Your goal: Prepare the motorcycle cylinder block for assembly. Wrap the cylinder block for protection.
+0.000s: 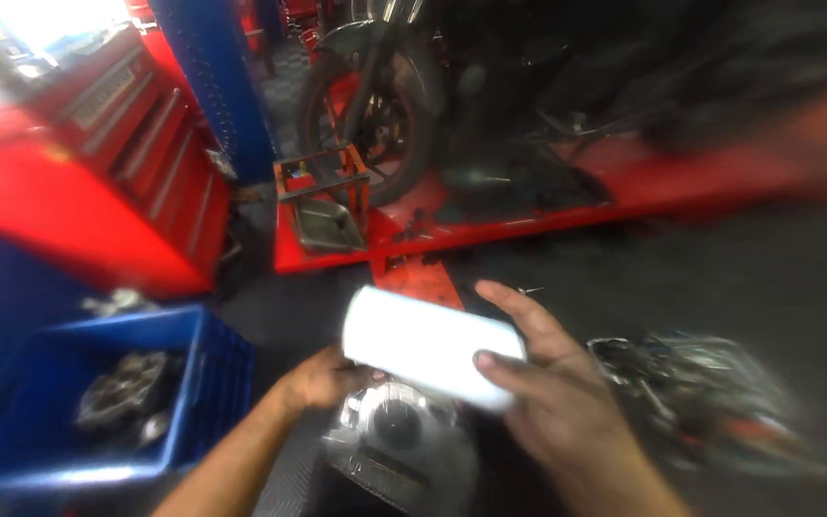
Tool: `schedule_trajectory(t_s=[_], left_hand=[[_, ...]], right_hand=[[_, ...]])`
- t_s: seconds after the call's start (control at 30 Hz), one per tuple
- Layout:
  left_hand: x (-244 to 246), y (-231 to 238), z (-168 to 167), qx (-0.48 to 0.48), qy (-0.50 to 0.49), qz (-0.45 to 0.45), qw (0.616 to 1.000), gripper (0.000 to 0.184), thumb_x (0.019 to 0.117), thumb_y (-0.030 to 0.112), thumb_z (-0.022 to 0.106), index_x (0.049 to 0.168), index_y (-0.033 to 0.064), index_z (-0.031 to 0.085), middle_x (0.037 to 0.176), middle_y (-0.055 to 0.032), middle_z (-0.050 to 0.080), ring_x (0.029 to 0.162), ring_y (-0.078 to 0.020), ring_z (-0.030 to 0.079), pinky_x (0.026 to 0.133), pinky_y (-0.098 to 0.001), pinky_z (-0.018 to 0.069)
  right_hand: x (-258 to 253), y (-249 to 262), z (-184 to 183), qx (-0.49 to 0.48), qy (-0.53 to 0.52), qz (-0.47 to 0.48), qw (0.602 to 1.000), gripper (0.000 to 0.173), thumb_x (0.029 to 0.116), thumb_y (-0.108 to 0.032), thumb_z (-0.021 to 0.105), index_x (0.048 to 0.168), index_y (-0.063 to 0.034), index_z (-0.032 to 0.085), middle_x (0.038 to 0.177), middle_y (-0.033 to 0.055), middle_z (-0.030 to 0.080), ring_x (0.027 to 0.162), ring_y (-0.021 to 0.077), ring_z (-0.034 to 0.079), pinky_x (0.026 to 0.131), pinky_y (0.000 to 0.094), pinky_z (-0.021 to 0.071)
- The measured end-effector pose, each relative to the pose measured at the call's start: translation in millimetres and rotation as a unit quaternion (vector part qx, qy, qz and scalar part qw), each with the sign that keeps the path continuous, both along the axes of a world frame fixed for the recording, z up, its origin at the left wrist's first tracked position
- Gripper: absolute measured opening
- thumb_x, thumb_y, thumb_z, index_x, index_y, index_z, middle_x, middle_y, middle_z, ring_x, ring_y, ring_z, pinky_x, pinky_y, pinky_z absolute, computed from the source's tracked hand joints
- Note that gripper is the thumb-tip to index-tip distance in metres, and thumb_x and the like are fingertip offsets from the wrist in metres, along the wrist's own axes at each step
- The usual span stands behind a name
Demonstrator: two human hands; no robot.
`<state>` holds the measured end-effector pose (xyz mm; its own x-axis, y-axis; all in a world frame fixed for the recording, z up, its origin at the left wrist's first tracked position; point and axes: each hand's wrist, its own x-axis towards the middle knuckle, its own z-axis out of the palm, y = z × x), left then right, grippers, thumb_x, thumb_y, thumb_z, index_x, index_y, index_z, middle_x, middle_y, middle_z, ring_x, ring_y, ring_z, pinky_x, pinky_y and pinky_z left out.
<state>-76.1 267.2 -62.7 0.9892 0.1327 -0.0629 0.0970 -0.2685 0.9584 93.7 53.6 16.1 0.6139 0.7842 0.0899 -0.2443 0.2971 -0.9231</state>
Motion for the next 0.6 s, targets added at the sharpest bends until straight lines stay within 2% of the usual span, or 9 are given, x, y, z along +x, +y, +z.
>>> schedule_trajectory(t_s=[0.03,0.1,0.23,0.3,0.37,0.4,0.5,0.53,0.6], left_hand=[[-1,-1,-4,0.001,-0.014,0.03,0.999,0.014,0.0959,0.016,0.065,0.1,0.0056,0.072,0.086,0.0071,0.07,0.082,0.0054,0.064,0.081,-0.02,0.0559],[-4,-3,-13,-0.023,-0.043,0.066,0.997,0.007,0.0878,0.007,0.07,0.094,0.0045,0.071,0.081,0.0092,0.069,0.079,0.0095,0.062,0.077,-0.0137,0.0543],[-12,-9,-20,-0.266,0.035,0.108,0.957,0.027,0.0747,-0.008,0.069,0.09,0.0144,0.066,0.079,0.0122,0.069,0.076,0.0056,0.064,0.07,-0.0147,0.0552],[-12,-12,-16,-0.203,0.053,0.136,0.968,0.022,0.075,-0.006,0.071,0.089,0.0097,0.065,0.077,0.0099,0.067,0.073,0.0061,0.062,0.068,-0.0135,0.0536],[-8,-11,-17,-0.029,0.023,0.134,0.99,0.013,0.0852,0.003,0.069,0.096,-0.0027,0.069,0.084,-0.0003,0.068,0.079,0.0031,0.061,0.077,-0.0172,0.0518],[-4,-8,-20,0.01,0.001,0.123,0.992,0.015,0.0909,0.008,0.064,0.101,-0.0028,0.07,0.089,-0.0016,0.07,0.084,0.0023,0.063,0.082,-0.0198,0.0535],[5,-3,-14,-0.013,-0.007,0.08,0.997,0.019,0.0992,0.011,0.055,0.106,0.0033,0.071,0.094,0.0029,0.071,0.09,0.0037,0.065,0.087,-0.0213,0.0554],[5,-4,-10,-0.01,0.006,0.076,0.997,0.018,0.0981,0.011,0.056,0.105,0.0035,0.071,0.093,0.0034,0.071,0.089,0.0045,0.064,0.087,-0.0202,0.0549],[2,-5,-6,-0.063,-0.004,0.094,0.994,0.016,0.089,0.004,0.063,0.104,0.0013,0.068,0.088,0.004,0.068,0.083,0.0063,0.062,0.079,-0.0149,0.0524]], right_hand=[[0,-2,3,0.023,-0.034,0.023,0.999,0.073,0.0748,-0.006,0.075,0.143,-0.024,0.056,0.113,0.0107,0.071,0.09,0.0172,0.073,0.073,0.0331,0.0643],[-3,-8,9,0.048,-0.114,0.073,0.99,0.074,0.0766,-0.013,0.081,0.145,-0.0244,0.055,0.117,0.0074,0.07,0.094,0.0154,0.072,0.076,0.0305,0.0641],[-10,-19,5,0.018,-0.283,0.113,0.952,0.066,0.0864,-0.021,0.074,0.149,-0.023,0.053,0.127,0.0027,0.069,0.102,0.0162,0.071,0.083,0.0337,0.0647],[-12,-21,-4,0.027,-0.311,0.126,0.942,0.062,0.0924,-0.025,0.07,0.151,-0.0202,0.051,0.133,0.0026,0.067,0.107,0.0152,0.07,0.089,0.0334,0.0631],[-16,-16,-8,0.037,-0.236,0.129,0.962,0.063,0.0949,-0.032,0.072,0.152,-0.0202,0.049,0.134,0.0057,0.065,0.11,0.017,0.068,0.092,0.0343,0.0614],[-20,-13,-8,0.036,-0.158,0.099,0.982,0.059,0.0929,-0.03,0.075,0.148,-0.0207,0.054,0.129,0.0077,0.066,0.108,0.0182,0.069,0.09,0.035,0.0616],[-22,1,-7,0.029,0.085,-0.037,0.995,0.05,0.0828,-0.004,0.068,0.13,-0.0206,0.062,0.108,0.0131,0.069,0.089,0.0207,0.072,0.074,0.0409,0.0638],[-18,-2,-6,0.027,0.109,-0.038,0.993,0.055,0.0805,-0.002,0.066,0.131,-0.022,0.061,0.107,0.0139,0.069,0.087,0.0216,0.072,0.072,0.0424,0.0638],[-14,-18,-2,0.028,0.024,0.022,0.999,0.07,0.0732,-0.008,0.076,0.138,-0.0238,0.056,0.112,0.0108,0.07,0.092,0.019,0.073,0.075,0.0377,0.0643]])
